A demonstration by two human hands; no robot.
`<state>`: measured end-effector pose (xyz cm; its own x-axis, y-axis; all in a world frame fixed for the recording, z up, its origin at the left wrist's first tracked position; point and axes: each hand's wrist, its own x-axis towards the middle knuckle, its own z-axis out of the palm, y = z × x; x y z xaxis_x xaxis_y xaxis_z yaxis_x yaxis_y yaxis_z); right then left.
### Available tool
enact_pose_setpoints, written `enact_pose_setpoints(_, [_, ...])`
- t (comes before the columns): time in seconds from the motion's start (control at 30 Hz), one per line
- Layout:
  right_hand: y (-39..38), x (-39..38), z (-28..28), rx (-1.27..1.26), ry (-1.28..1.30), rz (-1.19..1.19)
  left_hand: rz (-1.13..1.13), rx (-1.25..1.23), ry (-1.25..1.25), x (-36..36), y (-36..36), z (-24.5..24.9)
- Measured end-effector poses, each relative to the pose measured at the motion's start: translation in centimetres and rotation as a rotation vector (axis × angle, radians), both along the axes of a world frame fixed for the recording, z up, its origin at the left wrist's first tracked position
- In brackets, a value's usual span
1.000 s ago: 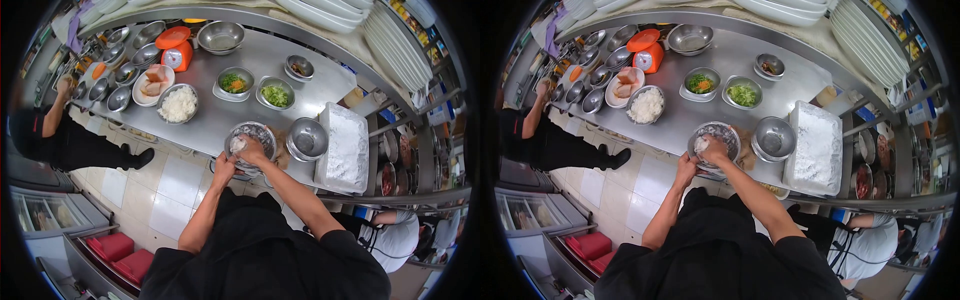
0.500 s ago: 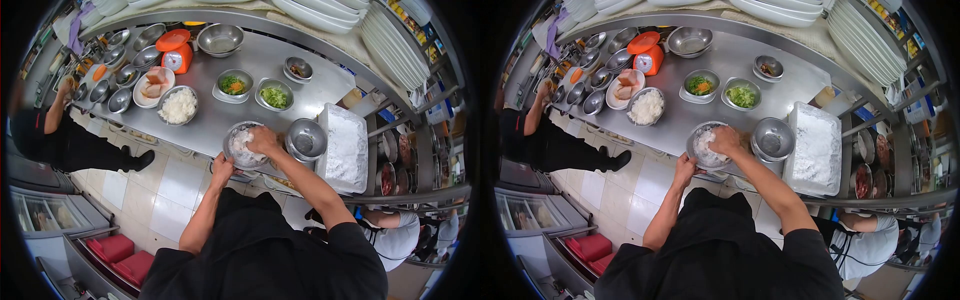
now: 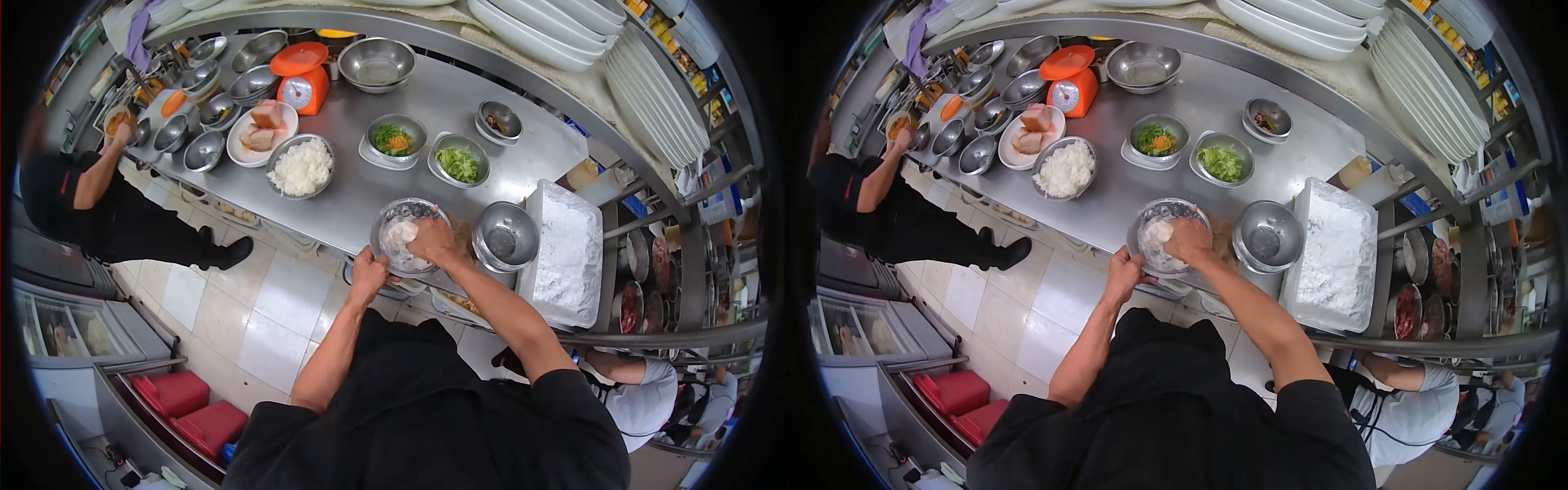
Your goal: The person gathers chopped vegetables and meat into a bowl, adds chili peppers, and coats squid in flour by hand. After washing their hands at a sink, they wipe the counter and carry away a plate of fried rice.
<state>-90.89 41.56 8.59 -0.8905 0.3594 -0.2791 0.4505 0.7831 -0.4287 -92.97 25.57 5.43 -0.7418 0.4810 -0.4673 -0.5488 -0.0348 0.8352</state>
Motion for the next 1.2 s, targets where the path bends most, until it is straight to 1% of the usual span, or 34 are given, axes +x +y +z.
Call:
enact_pose_setpoints(0.03, [0.0, 0.0, 1.1, -0.012, -0.125, 0.006, -0.008, 0.0, 0.011, -0.1, -0.1, -0.2])
enact_pose_setpoints(0.07, [0.0, 0.1, 0.9, -0.013, -0.132, 0.012, -0.016, -0.002, 0.023, -0.1, -0.1, -0.2])
enact_pose_setpoints(0.13, [-0.4, 0.4, 0.5, 0.087, 0.147, 0.094, -0.027, 0.005, 0.01, 0.1, -0.1, -0.2])
enact_pose_setpoints(0.17, [-0.8, 0.7, -0.4, 0.084, 0.142, 0.098, -0.043, 0.016, 0.007, 0.1, -0.1, 0.0])
enact_pose_setpoints(0.23, [-1.7, 1.0, -3.2, -0.032, 0.243, 0.206, -0.031, 0.022, 0.01, 0.1, 0.0, 0.3])
enact_pose_setpoints(0.3, [-2.3, 0.2, -4.5, -0.039, 0.239, 0.234, -0.024, 0.023, 0.01, 0.0, -0.1, -0.5])
enact_pose_setpoints(0.33, [-2.3, -0.1, -5.0, -0.039, 0.239, 0.26, -0.024, 0.013, -0.002, -0.1, -0.2, -1.5])
enact_pose_setpoints(0.4, [-2.1, -0.5, -4.0, -0.022, 0.226, 0.275, -0.031, -0.001, -0.01, 0.0, -0.5, -1.8])
enact_pose_setpoints(0.47, [-1.7, -1.1, -2.6, -0.132, 0.095, 0.202, -0.015, 0.032, -0.035, -0.1, -0.4, -1.4])
enact_pose_setpoints(0.5, [-1.6, -1.3, -2.0, -0.127, 0.097, 0.202, -0.016, 0.037, -0.032, -0.2, -0.4, -1.2])
enact_pose_setpoints(0.57, [-1.7, -1.8, -1.1, -0.015, 0.021, 0.062, -0.012, 0.047, -0.039, -0.2, -0.6, -1.0])
enact_pose_setpoints(0.6, [-1.7, -1.9, -0.6, -0.013, 0.015, 0.074, 0.0, 0.05, -0.044, -0.1, -0.7, -1.0])
enact_pose_setpoints(0.67, [-1.3, -2.3, 0.1, 0.16, 0.011, 0.104, -0.016, 0.021, -0.006, -0.3, -0.7, -1.1])
enact_pose_setpoints(0.73, [-1.0, -2.3, 0.7, 0.145, 0.0, 0.093, -0.015, 0.012, -0.005, -0.5, -0.7, -1.2])
enact_pose_setpoints(0.8, [-0.9, -2.1, 3.0, 0.028, -0.185, 0.183, -0.027, 0.004, -0.004, -0.5, -0.6, -1.0])
enact_pose_setpoints(0.83, [-1.0, -1.9, 3.6, 0.031, -0.188, 0.181, -0.022, 0.01, -0.005, -0.5, -0.6, -0.8])
enact_pose_setpoints(0.9, [-1.1, -1.2, 4.3, 0.095, -0.207, 0.305, -0.022, 0.017, -0.012, -0.3, -0.5, -0.6])
enact_pose_setpoints(0.93, [-0.8, -1.2, 4.5, 0.095, -0.211, 0.303, -0.014, 0.032, -0.028, -0.3, -0.4, -0.5])
enact_pose_setpoints(1.0, [0.0, -1.2, 4.9, -0.06, -0.272, 0.404, -0.004, 0.046, -0.053, -0.2, -0.4, -0.6])
enact_pose_setpoints(1.03, [0.5, -1.3, 5.2, -0.063, -0.28, 0.405, -0.012, 0.039, -0.038, -0.2, -0.4, -0.7])
enact_pose_setpoints(1.1, [0.9, -1.7, 7.4, -0.161, -0.269, 0.482, -0.017, 0.028, -0.032, -0.2, -0.4, -0.5])
enact_pose_setpoints(1.13, [1.0, -1.9, 8.5, -0.164, -0.275, 0.482, -0.008, 0.035, -0.041, -0.2, -0.4, -0.1])
enact_pose_setpoints(1.2, [1.1, -2.3, 10.2, -0.351, -0.403, 0.432, -0.001, 0.043, -0.052, -0.3, -0.3, 0.0])
